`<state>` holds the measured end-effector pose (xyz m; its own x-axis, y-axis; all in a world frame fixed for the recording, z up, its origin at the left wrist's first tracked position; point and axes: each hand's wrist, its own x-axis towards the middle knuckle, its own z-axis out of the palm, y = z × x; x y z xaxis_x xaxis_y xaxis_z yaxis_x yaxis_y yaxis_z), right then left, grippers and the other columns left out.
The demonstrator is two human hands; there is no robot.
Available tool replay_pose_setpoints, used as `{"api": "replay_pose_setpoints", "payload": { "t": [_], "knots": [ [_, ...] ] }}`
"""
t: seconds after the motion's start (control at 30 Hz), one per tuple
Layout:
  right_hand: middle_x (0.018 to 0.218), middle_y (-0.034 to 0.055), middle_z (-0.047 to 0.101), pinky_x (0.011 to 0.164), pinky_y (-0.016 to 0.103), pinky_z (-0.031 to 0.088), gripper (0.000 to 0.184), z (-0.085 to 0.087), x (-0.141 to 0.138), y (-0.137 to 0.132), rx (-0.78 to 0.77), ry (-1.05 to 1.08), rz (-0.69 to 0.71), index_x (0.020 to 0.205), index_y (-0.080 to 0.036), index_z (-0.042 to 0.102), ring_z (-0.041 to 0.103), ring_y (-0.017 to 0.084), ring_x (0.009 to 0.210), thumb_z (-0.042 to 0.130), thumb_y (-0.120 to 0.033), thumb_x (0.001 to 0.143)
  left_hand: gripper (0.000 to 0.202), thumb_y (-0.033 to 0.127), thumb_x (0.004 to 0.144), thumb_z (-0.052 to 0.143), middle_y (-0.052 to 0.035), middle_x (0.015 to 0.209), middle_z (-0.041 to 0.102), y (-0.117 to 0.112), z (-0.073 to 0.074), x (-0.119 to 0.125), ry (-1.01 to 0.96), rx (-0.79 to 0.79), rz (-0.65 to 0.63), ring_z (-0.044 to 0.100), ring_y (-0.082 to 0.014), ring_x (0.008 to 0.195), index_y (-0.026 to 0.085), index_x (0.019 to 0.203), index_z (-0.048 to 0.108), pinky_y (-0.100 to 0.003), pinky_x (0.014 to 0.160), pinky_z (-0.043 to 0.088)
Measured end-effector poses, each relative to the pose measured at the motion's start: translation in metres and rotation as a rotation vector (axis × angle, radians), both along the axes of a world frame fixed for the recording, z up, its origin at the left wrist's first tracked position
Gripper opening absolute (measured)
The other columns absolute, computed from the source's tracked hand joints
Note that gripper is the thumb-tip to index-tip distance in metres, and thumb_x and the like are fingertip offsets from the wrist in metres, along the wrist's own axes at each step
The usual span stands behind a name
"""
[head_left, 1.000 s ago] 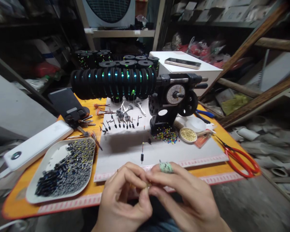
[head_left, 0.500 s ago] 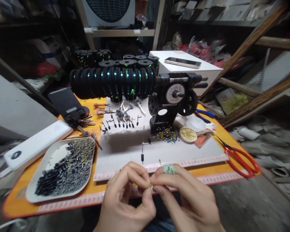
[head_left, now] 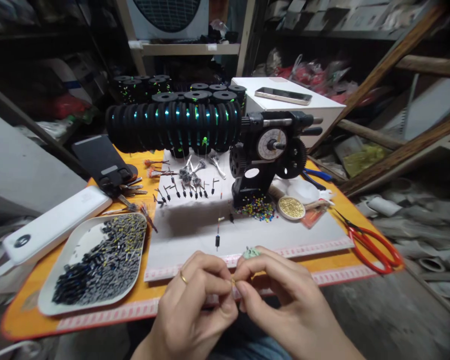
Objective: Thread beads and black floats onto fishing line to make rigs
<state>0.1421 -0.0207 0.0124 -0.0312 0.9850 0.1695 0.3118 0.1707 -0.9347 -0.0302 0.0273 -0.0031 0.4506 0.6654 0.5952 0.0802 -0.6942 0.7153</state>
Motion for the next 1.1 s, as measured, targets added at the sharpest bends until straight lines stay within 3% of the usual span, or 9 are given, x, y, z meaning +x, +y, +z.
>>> {"api": "replay_pose_setpoints", "payload": {
  "t": [0.13, 0.23, 0.43, 0.6, 0.77, 0.93, 1.1],
  "knots": [
    [0.083, 0.0011, 0.062, 0.06, 0.021, 0.057, 0.007, 0.001, -0.001, 0.001, -0.191, 0.265, 0.031, 0.086, -0.019, 0.065, 0.064, 0.011, 0.065, 0.062, -0.021, 0.092, 0.023, 0.0, 0.085, 0.064, -0.0043, 0.08, 0.066, 0.004, 0.002, -0.001, 0.039, 0.131, -0.004, 0.064, -0.0146, 0.07, 0.02, 0.094, 0.057, -0.025, 0.06, 0.057],
    [0.08, -0.0019, 0.059, 0.056, 0.019, 0.053, 0.016, 0.002, -0.001, 0.0, -0.334, 0.442, 0.055, 0.086, -0.018, 0.065, 0.061, 0.007, 0.057, 0.065, -0.032, 0.094, 0.018, 0.002, 0.09, 0.059, -0.005, 0.079, 0.068, 0.007, 0.003, -0.004, 0.095, 0.276, -0.022, 0.064, -0.0153, 0.07, 0.018, 0.097, 0.058, -0.029, 0.067, 0.06],
    [0.075, -0.0039, 0.057, 0.052, 0.017, 0.047, 0.028, -0.003, 0.002, 0.0, -0.465, 0.554, 0.112, 0.084, -0.017, 0.062, 0.055, 0.005, 0.053, 0.07, -0.043, 0.09, 0.019, 0.004, 0.095, 0.05, -0.0077, 0.084, 0.071, 0.009, -0.003, -0.012, 0.166, 0.395, -0.039, 0.067, -0.0191, 0.077, 0.015, 0.104, 0.063, -0.042, 0.085, 0.061],
    [0.071, -0.0053, 0.054, 0.049, 0.017, 0.041, 0.025, -0.006, 0.001, 0.0, -0.502, 0.595, 0.162, 0.085, -0.018, 0.058, 0.049, 0.004, 0.05, 0.068, -0.041, 0.091, 0.021, 0.004, 0.096, 0.048, -0.0091, 0.087, 0.073, 0.011, -0.006, -0.014, 0.156, 0.425, -0.089, 0.068, -0.0183, 0.076, 0.013, 0.107, 0.063, -0.045, 0.096, 0.057],
    [0.071, -0.0045, 0.049, 0.056, 0.02, 0.04, 0.013, -0.003, -0.002, 0.003, -0.352, 0.382, 0.082, 0.078, -0.019, 0.054, 0.046, 0.008, 0.06, 0.066, -0.019, 0.084, 0.022, 0.004, 0.096, 0.05, -0.0078, 0.087, 0.076, 0.011, -0.008, -0.012, 0.175, 0.35, -0.117, 0.069, -0.0184, 0.076, 0.015, 0.11, 0.063, -0.044, 0.092, 0.058],
    [0.067, -0.0055, 0.045, 0.051, 0.021, 0.036, 0.012, -0.005, -0.002, 0.003, -0.138, 0.069, -0.001, 0.075, -0.021, 0.051, 0.044, 0.01, 0.057, 0.056, -0.012, 0.081, 0.013, 0.013, 0.095, 0.059, -0.0123, 0.099, 0.076, 0.01, -0.007, -0.011, 0.215, 0.345, 0.049, 0.071, -0.0226, 0.093, 0.018, 0.103, 0.067, -0.033, 0.077, 0.062],
    [0.075, -0.0028, 0.048, 0.054, 0.023, 0.039, 0.014, -0.018, 0.004, 0.002, 0.089, -0.199, -0.028, 0.085, -0.021, 0.051, 0.05, 0.012, 0.063, 0.051, -0.007, 0.085, 0.018, 0.006, 0.095, 0.057, -0.0086, 0.089, 0.072, 0.009, -0.006, -0.009, 0.234, 0.228, 0.035, 0.067, -0.0201, 0.081, 0.017, 0.107, 0.066, -0.03, 0.07, 0.058]
  ]
}}
